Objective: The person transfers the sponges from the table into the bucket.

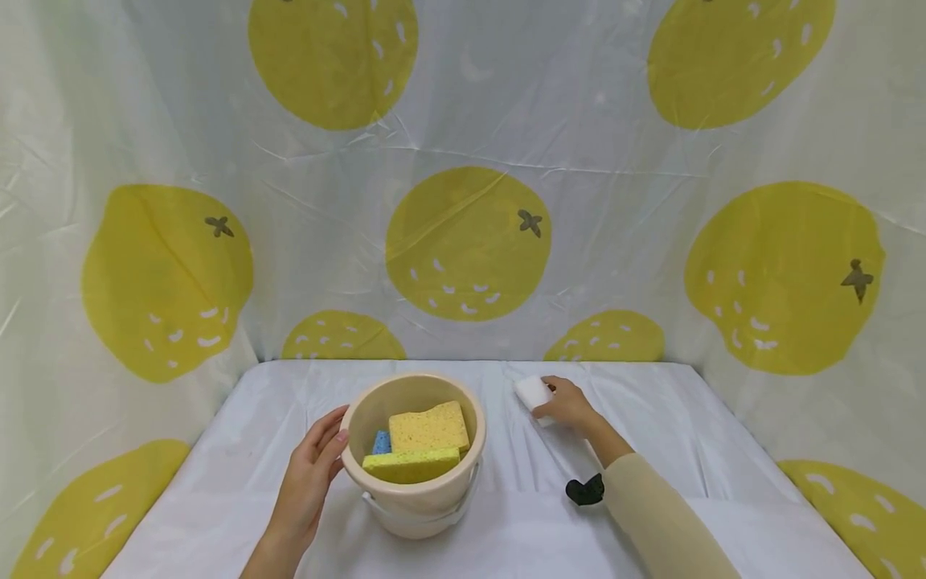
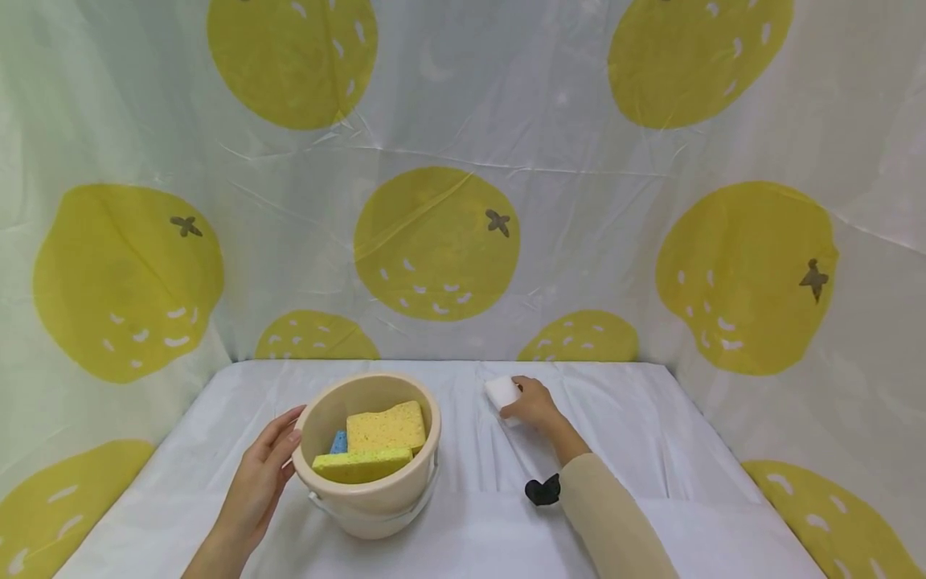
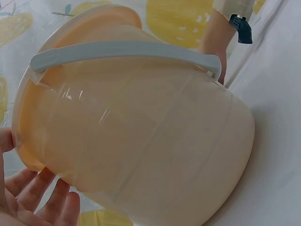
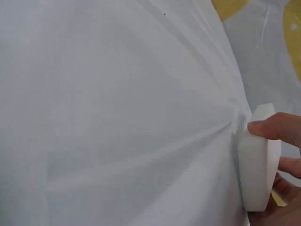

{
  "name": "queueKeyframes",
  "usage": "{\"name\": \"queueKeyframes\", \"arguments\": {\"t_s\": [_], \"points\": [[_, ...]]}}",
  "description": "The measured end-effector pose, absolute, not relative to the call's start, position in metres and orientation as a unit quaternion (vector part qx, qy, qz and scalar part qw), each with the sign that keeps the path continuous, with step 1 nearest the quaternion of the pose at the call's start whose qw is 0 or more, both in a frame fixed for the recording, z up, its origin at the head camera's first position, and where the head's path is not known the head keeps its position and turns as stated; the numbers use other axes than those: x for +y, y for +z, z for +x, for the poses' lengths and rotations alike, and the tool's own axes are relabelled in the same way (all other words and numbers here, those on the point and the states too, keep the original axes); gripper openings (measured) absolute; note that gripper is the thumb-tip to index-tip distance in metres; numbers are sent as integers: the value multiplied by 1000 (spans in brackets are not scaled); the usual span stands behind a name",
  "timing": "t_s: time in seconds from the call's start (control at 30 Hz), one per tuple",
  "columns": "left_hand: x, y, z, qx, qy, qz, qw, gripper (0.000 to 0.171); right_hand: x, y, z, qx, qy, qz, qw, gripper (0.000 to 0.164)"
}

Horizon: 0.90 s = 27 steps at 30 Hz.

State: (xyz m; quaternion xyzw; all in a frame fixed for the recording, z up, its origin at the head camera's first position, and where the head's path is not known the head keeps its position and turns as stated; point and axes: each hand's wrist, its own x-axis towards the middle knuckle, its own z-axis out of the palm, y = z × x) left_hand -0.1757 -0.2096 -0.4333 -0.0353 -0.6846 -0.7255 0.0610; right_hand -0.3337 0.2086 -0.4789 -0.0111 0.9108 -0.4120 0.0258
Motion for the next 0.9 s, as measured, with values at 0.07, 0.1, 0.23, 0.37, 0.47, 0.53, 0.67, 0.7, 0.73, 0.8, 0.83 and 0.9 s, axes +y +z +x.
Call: {"name": "queueKeyframes", "arguments": {"t_s": [0.07,0.1,0.23,0.37,0.47,0.53,0.67,0.7,0.73,0.8,0.83,0.9], "points": [[-210,-433,-176,-685,-725,-35,61,50,212,-477,-333,906,-422,-11,33,81],[-210,-433,-176,-684,-726,-34,61,50,213,-477,-334,903,-427,-12,35,81],[-210,-433,-175,-681,-728,-37,63,49,219,-473,-335,891,-453,-16,37,81],[-210,-433,-175,-679,-731,-41,64,48,223,-470,-336,877,-478,-16,38,81],[-209,-433,-174,-679,-731,-39,63,49,225,-469,-337,874,-483,-19,43,82],[-209,-433,-174,-680,-730,-38,63,49,226,-469,-338,874,-483,-21,41,82],[-209,-433,-174,-680,-729,-40,64,49,227,-465,-338,873,-485,-35,31,82],[-209,-433,-175,-679,-730,-40,64,49,226,-463,-338,874,-484,-40,28,82],[-209,-433,-175,-678,-731,-40,65,49,225,-461,-337,874,-484,-46,26,82],[-210,-434,-175,-678,-731,-40,65,49,224,-457,-336,873,-484,-58,24,82],[-210,-434,-175,-678,-731,-40,65,49,223,-455,-336,872,-485,-63,24,82],[-209,-434,-175,-679,-730,-41,64,49,220,-450,-335,872,-484,-73,22,81]]}}
